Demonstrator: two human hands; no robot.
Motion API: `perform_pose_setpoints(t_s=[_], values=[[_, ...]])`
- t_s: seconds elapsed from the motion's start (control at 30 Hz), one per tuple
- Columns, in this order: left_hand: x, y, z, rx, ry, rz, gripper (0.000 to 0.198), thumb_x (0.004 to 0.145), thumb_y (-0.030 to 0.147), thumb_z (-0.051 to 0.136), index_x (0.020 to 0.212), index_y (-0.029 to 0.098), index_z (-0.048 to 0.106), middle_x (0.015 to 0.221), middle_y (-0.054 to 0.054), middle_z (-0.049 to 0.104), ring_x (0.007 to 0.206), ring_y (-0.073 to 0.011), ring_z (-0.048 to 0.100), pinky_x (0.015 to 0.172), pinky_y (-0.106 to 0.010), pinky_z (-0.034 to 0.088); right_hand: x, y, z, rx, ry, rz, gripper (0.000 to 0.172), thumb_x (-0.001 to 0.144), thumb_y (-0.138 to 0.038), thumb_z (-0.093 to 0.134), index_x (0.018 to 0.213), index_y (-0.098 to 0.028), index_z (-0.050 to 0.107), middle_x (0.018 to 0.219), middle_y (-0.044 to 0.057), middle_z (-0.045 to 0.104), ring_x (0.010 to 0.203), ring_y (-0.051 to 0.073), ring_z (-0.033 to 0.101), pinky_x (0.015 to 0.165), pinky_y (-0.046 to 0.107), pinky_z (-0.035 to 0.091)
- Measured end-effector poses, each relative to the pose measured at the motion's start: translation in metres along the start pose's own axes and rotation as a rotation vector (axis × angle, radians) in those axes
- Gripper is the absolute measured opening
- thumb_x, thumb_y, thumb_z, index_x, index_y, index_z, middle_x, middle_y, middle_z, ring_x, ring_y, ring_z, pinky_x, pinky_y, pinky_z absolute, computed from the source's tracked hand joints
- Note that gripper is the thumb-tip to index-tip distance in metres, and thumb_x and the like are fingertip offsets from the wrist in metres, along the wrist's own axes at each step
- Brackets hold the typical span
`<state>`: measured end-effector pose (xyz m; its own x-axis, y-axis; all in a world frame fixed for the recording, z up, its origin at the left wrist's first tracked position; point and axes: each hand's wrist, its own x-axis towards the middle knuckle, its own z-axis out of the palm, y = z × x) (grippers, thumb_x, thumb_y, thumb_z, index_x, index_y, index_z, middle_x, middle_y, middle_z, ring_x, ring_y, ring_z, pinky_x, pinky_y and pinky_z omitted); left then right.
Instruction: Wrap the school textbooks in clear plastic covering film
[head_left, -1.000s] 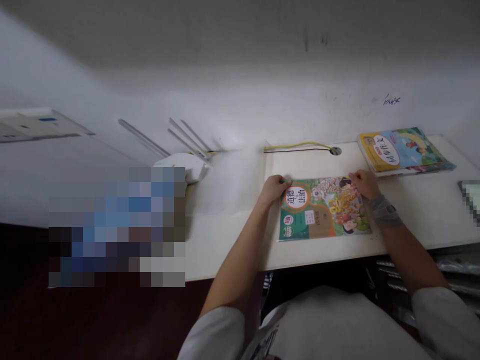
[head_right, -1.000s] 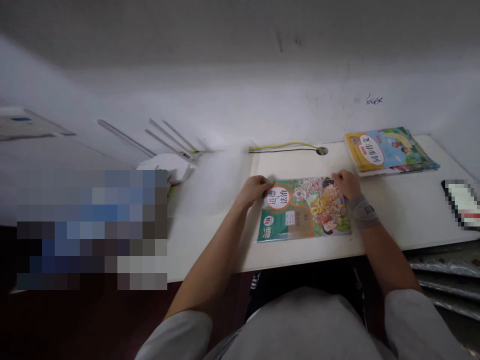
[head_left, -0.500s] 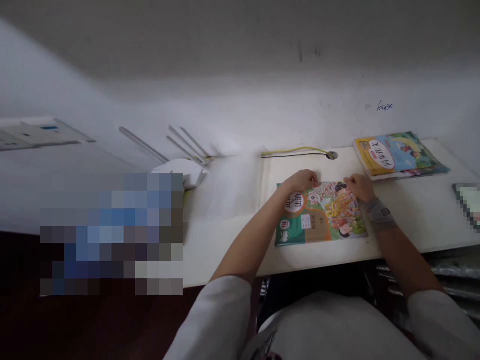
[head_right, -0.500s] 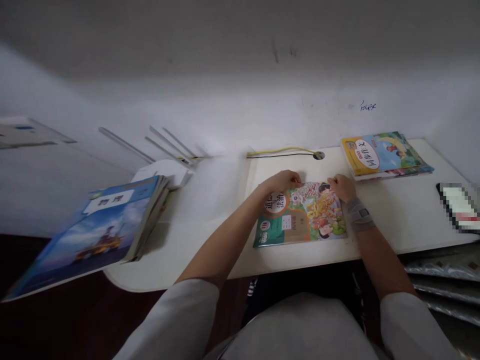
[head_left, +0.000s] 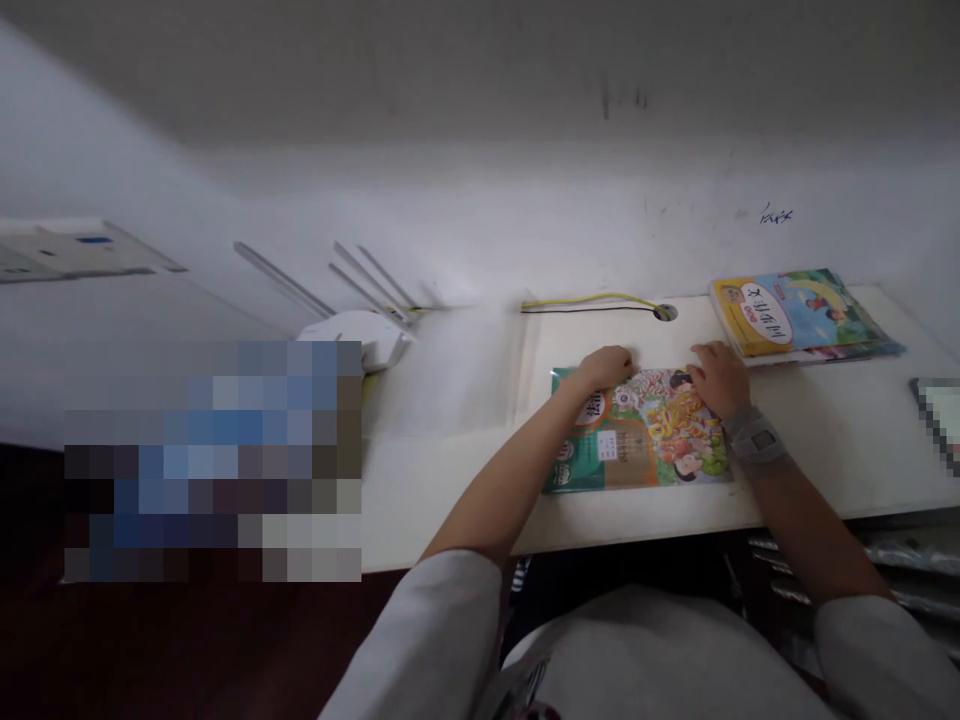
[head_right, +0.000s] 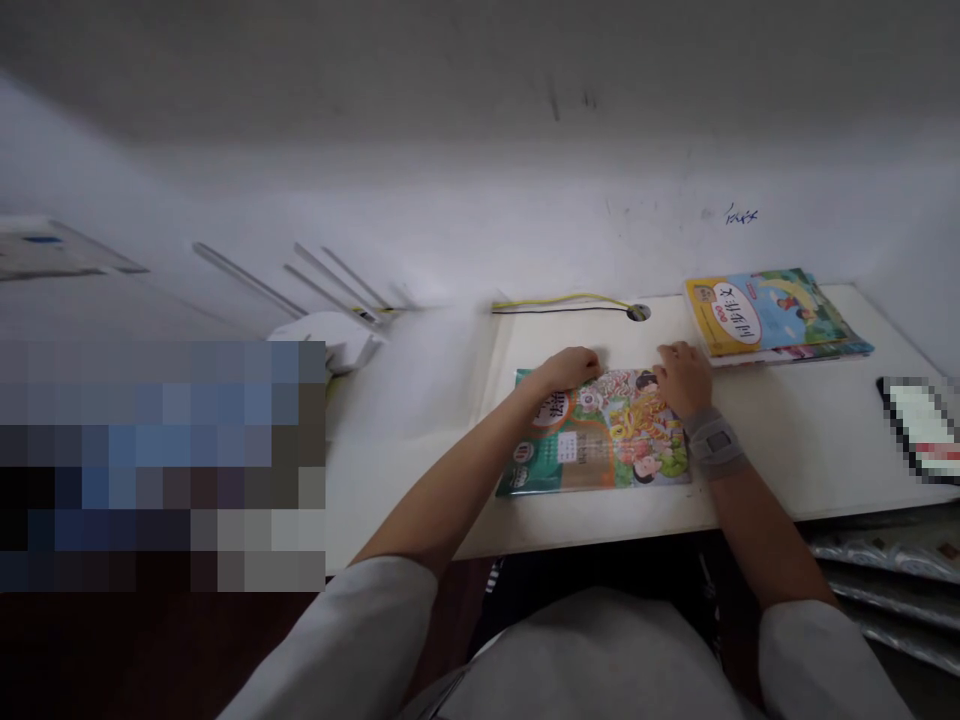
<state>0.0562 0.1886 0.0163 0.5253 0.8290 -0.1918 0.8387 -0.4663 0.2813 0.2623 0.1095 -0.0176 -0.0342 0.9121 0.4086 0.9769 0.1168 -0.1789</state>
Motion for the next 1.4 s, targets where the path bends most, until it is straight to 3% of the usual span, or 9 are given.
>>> perform_pose_setpoints(t_s=[0.1,0.17,0.33,0.6,0.77,0.97,1.07,1.23,1.4], values=[[-0.01,0.007,0.004,0.058,0.057,-0.05,0.024,0.083,0.031,0.051,0.095,0.016,0.066,0.092,-0.011,0.069,0.087,-0.0222,0.064,0.075,-0.03,0.046,-0.003,-0.01,0.0,0.079,-0.133,-0.325,0.034,0.088,-0.031,0.044,0.116,-0.017,0.058,0.124,0.013,0.058,0.115,0.026,0.049,0.099,0.042,0.033],[-0.018,0.012,0.008,0.095,0.12,-0.07,0.028,0.086,0.032,0.049,0.104,0.015,0.062,0.101,-0.013,0.066,0.094,-0.0239,0.061,0.078,-0.032,0.045,-0.004,-0.013,0.003,0.104,-0.227,-0.414,0.04,0.09,-0.036,0.042,0.123,-0.017,0.055,0.13,0.013,0.054,0.121,0.025,0.047,0.102,0.044,0.031],[-0.032,0.009,0.02,0.15,0.225,-0.076,0.028,0.091,0.032,0.041,0.103,0.016,0.061,0.109,-0.012,0.059,0.104,-0.0247,0.055,0.083,-0.034,0.043,-0.006,-0.01,0.011,0.123,-0.291,-0.404,0.05,0.09,-0.043,0.041,0.129,-0.014,0.049,0.136,0.013,0.049,0.127,0.025,0.042,0.104,0.045,0.03],[-0.061,-0.039,0.018,0.142,0.309,-0.222,0.032,0.092,0.031,0.037,0.097,0.013,0.063,0.099,-0.015,0.061,0.099,-0.028,0.056,0.08,-0.038,0.042,-0.008,-0.011,0.012,0.113,-0.248,-0.387,0.048,0.09,-0.042,0.041,0.128,-0.013,0.051,0.134,0.013,0.051,0.125,0.025,0.045,0.103,0.044,0.031],[-0.061,-0.043,0.02,0.06,0.338,-0.246,0.039,0.091,0.042,0.041,0.098,0.012,0.064,0.106,-0.017,0.062,0.108,-0.0301,0.052,0.09,-0.04,0.037,-0.008,-0.011,0.014,0.098,-0.232,-0.38,0.047,0.09,-0.04,0.041,0.128,-0.014,0.051,0.135,0.012,0.051,0.125,0.025,0.045,0.103,0.044,0.031],[-0.048,-0.053,0.01,-0.191,0.339,-0.309,0.03,0.083,0.04,0.054,0.076,0.014,0.066,0.094,-0.016,0.066,0.101,-0.0289,0.058,0.084,-0.034,0.04,-0.009,-0.01,0.014,0.099,-0.224,-0.376,0.046,0.09,-0.04,0.04,0.127,-0.015,0.053,0.134,0.011,0.052,0.125,0.023,0.045,0.103,0.042,0.032],[-0.055,-0.064,0.008,-0.383,0.362,-0.356,0.025,0.083,0.038,0.053,0.082,0.016,0.064,0.085,-0.011,0.068,0.089,-0.0239,0.062,0.076,-0.03,0.043,-0.008,-0.008,0.015,0.091,-0.236,-0.39,0.047,0.091,-0.04,0.038,0.128,-0.014,0.051,0.135,0.011,0.051,0.126,0.022,0.044,0.104,0.042,0.031],[-0.104,-0.071,0.024,-0.764,0.318,-0.394,0.034,0.087,0.044,0.046,0.078,0.015,0.06,0.063,-0.006,0.063,0.056,-0.0158,0.059,0.052,-0.026,0.043,-0.008,-0.005,0.017,0.084,-0.246,-0.394,0.049,0.091,-0.041,0.037,0.13,-0.014,0.049,0.136,0.012,0.049,0.126,0.024,0.043,0.103,0.044,0.031],[-0.154,-0.05,0.045,-1.048,0.207,-0.332,0.028,0.083,0.045,0.05,0.08,0.017,0.055,0.056,-0.001,0.059,0.04,-0.0105,0.05,0.04,-0.022,0.04,-0.006,-0.007,0.022,0.132,-0.215,-0.388,0.048,0.09,-0.041,0.038,0.127,-0.014,0.052,0.133,0.014,0.053,0.124,0.026,0.045,0.103,0.047,0.033]])
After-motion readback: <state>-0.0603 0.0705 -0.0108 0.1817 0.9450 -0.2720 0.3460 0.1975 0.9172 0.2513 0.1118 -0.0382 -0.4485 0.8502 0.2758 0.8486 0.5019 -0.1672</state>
